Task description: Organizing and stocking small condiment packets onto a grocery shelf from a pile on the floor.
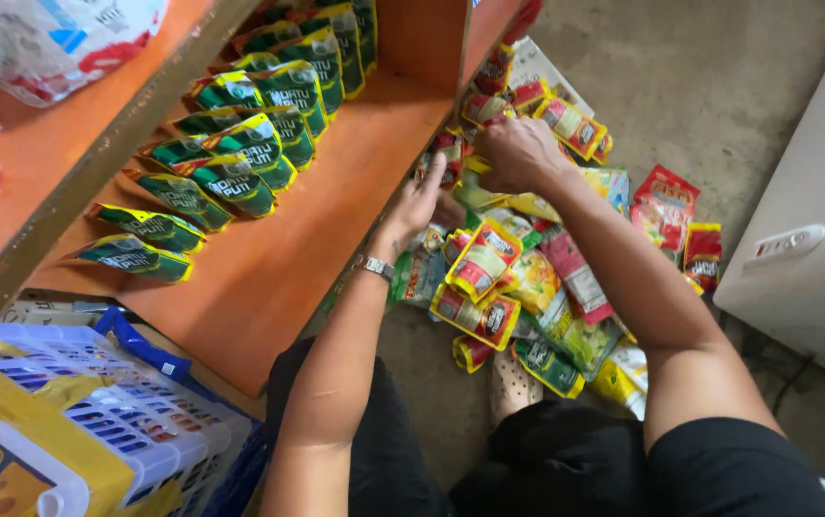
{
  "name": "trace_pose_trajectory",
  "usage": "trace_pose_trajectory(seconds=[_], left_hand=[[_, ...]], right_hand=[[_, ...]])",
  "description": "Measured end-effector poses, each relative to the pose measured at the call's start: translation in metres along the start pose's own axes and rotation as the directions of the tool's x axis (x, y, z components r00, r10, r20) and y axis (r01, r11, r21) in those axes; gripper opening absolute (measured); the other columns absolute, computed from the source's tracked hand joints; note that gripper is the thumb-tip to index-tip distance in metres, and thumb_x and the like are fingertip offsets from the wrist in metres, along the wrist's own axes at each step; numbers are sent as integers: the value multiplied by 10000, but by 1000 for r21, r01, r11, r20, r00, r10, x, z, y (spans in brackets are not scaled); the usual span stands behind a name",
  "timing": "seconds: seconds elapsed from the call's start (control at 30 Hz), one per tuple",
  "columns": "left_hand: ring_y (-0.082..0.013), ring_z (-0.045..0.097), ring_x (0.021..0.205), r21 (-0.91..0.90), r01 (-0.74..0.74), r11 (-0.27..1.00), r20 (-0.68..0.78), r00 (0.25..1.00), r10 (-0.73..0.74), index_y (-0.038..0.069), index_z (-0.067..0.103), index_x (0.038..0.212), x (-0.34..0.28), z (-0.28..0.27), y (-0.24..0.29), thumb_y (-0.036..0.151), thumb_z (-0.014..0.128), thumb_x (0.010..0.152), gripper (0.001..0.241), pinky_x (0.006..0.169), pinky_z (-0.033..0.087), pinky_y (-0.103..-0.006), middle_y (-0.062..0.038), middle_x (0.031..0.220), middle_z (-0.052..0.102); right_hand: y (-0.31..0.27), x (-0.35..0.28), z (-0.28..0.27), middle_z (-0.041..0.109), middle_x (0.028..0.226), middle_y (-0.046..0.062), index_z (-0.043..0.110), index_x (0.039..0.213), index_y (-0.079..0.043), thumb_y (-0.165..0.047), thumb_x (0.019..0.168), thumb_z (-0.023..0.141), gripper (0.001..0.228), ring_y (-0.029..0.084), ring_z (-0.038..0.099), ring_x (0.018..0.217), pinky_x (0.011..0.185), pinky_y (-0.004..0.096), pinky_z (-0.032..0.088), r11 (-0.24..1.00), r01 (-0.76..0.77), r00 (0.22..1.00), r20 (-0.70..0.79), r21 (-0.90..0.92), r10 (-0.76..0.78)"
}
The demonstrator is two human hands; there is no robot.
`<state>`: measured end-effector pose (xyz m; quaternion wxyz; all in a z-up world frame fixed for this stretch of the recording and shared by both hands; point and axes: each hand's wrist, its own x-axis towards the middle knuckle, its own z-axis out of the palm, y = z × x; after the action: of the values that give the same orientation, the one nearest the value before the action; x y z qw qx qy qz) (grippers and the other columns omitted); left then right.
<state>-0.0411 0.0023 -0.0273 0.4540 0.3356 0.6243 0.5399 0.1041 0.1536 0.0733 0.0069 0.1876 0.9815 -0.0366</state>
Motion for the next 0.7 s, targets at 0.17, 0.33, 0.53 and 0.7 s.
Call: trace_pose_trajectory(seconds=[0.17, 0.33, 0.53, 0.7], left_hand=[[-181, 728, 859, -227, 413, 882, 101, 911, -400, 95, 738, 1103, -24, -15, 57, 826, 102, 922, 985, 793, 540, -372, -76, 947, 776], [-212, 729, 1064, -876, 40, 481, 73, 996, 50, 105, 622, 1301, -33, -37, 71, 575, 304, 1018, 635, 961, 573, -435, -60, 1166, 740], [-202, 692, 1011, -814, -222, 537, -120, 969, 218, 105, 622, 1254, -32, -54, 71, 288, 649, 1056, 271, 884, 584, -385, -50, 1128, 695], [-130, 671, 1048, -464, -553, 692, -498, 809, 312, 31, 668, 1247, -48, -41, 90, 259, 758, 973, 367, 912, 563, -330, -38, 1207, 698]], right_hand=[[-59, -3, -42, 655, 895, 107, 654, 903, -94, -299, 683, 839, 352, 316, 663, 859, 690, 453, 527, 954, 295, 809, -546, 55, -219], [-94, -15, -60, 595, 930, 84, 633, 887, -109, -278, 658, 854, 360, 292, 623, 909, 740, 425, 509, 844, 535, 598, -689, -36, -409], [-85, -9, -37, 584, 971, 69, 596, 897, -95, -301, 797, 878, 364, 265, 587, 925, 762, 392, 485, 697, 642, 648, -713, 321, -268], [-99, -1, -33, 673, 961, 13, 639, 1125, -70, -386, 814, 828, 482, 86, 651, 804, 665, 245, 567, 167, 109, 991, -121, 980, 62]])
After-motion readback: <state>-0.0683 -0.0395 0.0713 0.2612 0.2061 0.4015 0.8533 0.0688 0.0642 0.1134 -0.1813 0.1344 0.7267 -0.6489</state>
